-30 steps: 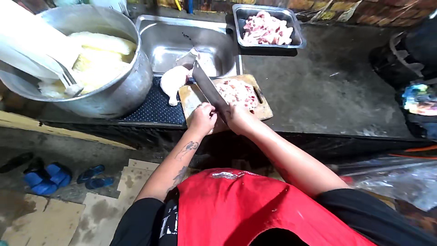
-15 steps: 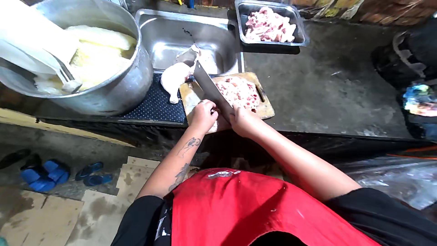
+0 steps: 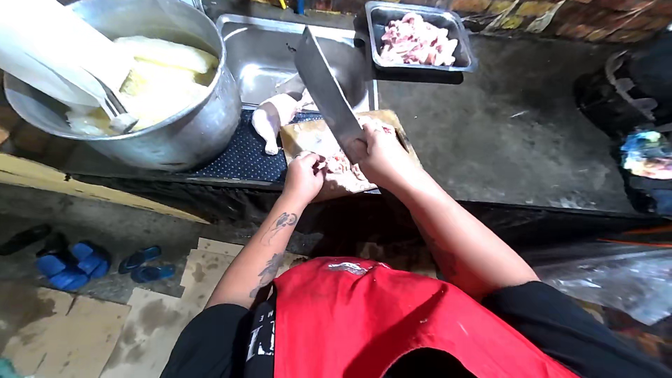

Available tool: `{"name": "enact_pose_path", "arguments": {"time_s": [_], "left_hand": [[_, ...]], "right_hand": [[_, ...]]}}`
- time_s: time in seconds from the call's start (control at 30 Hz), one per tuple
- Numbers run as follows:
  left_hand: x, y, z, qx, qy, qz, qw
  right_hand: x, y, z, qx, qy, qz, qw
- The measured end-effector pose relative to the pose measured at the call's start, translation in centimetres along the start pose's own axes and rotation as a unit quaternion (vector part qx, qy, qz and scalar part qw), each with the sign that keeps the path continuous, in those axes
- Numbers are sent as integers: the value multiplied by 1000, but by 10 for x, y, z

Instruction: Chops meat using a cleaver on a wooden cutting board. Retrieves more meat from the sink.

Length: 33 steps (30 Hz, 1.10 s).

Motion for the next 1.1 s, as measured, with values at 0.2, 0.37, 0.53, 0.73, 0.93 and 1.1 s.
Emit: {"name": "enact_pose_path", "arguments": {"time_s": [0.2, 0.37, 0.53, 0.73, 0.93, 1.1], "left_hand": [[6, -2, -2, -34, 7, -42, 998], [19, 4, 6, -62, 71, -96, 991], [24, 14, 6, -61, 95, -58, 992], [25, 17, 1, -32, 61, -69, 995], [27, 6, 18, -39, 85, -147, 985], [34, 6, 18, -23, 99, -99, 990]], "right_hand": [[46, -15, 13, 47, -48, -83, 994], [53, -8, 9, 62, -67, -118, 989], [54, -7, 13, 64, -54, -110, 990], [53, -13, 26, 80, -34, -121, 989], [60, 16, 20, 79, 25, -106, 991], [58, 18, 42, 85, 48, -95, 991]]}}
Point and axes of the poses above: each hand's wrist, its own y-axis towards the middle knuckle, its own x-axis out of the palm, z = x × y, the point moved 5 cm from there along y, towards the middle knuckle, and after that the axes turned 14 degrees about z, right-handed, at the moved point
